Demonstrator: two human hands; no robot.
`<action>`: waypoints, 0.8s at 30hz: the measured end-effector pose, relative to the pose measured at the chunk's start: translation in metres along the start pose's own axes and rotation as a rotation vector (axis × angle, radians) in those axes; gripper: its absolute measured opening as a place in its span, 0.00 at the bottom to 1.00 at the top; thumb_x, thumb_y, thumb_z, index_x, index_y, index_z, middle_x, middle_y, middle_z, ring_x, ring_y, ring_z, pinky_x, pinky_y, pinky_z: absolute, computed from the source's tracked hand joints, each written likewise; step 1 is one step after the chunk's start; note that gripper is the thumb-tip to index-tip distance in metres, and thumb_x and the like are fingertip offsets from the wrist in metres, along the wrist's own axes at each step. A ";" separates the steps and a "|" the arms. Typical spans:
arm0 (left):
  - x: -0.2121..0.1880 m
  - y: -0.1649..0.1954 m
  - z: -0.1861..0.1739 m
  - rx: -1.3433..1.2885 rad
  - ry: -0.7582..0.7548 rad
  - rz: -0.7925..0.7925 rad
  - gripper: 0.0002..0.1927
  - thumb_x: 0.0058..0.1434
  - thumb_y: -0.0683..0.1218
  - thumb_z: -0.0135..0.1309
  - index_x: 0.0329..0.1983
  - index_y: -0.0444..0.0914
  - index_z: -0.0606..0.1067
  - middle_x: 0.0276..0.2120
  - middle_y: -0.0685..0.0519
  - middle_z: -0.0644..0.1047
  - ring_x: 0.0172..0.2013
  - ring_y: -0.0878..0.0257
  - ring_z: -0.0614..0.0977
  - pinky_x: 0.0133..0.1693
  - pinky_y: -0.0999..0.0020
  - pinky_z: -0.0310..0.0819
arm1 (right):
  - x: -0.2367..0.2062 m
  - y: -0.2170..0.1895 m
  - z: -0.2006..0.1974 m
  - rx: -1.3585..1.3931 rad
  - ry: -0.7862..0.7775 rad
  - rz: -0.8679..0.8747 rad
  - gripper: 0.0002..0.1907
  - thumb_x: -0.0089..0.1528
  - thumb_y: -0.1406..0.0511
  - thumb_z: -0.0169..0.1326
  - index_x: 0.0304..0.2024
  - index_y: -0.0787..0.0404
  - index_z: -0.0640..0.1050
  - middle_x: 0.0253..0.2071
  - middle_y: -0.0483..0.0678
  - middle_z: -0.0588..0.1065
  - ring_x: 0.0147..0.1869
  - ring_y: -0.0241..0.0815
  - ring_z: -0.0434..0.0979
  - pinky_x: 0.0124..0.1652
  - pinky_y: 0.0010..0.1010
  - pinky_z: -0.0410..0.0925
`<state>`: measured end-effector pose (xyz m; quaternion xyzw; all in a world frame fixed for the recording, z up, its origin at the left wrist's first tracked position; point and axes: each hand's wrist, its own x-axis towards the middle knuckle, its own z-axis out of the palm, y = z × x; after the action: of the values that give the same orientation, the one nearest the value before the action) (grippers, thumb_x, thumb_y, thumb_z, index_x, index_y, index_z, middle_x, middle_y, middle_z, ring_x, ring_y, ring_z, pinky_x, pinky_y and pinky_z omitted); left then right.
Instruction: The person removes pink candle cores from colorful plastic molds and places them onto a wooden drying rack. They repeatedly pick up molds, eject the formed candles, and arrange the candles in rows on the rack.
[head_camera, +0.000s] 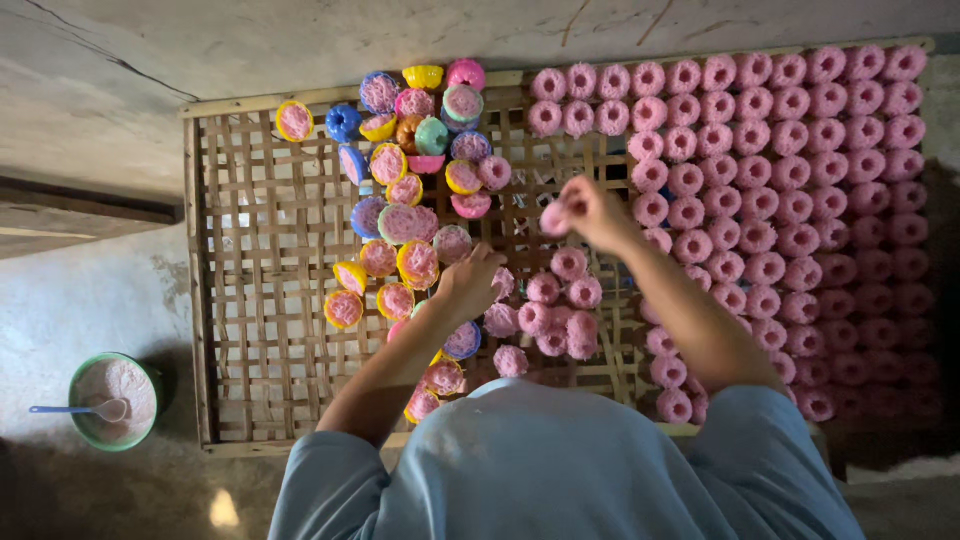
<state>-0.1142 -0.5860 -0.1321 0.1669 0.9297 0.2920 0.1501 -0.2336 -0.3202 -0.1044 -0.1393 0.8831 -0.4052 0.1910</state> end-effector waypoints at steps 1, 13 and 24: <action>-0.003 0.000 0.002 0.019 0.031 0.000 0.23 0.51 0.45 0.60 0.51 0.39 0.74 0.51 0.43 0.73 0.51 0.45 0.79 0.48 0.50 0.77 | 0.008 0.003 -0.016 -0.001 0.056 0.064 0.16 0.64 0.64 0.60 0.50 0.62 0.72 0.49 0.55 0.79 0.51 0.48 0.81 0.44 0.39 0.76; 0.054 0.034 -0.052 -0.073 -0.014 0.007 0.25 0.48 0.51 0.66 0.48 0.41 0.73 0.38 0.46 0.81 0.38 0.48 0.84 0.39 0.52 0.79 | 0.034 -0.001 -0.075 -0.733 0.494 -0.087 0.12 0.66 0.63 0.60 0.48 0.63 0.77 0.48 0.58 0.75 0.52 0.59 0.74 0.48 0.49 0.70; 0.149 0.062 -0.044 -0.186 0.365 0.089 0.14 0.58 0.44 0.54 0.48 0.44 0.79 0.48 0.49 0.81 0.47 0.47 0.82 0.44 0.51 0.78 | 0.032 -0.016 -0.055 -0.332 0.309 -0.235 0.14 0.62 0.68 0.59 0.51 0.57 0.80 0.48 0.52 0.80 0.47 0.49 0.79 0.47 0.41 0.72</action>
<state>-0.2512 -0.5003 -0.0880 0.1374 0.9022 0.4084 -0.0189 -0.2853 -0.3065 -0.0661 -0.2067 0.9341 -0.2905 -0.0202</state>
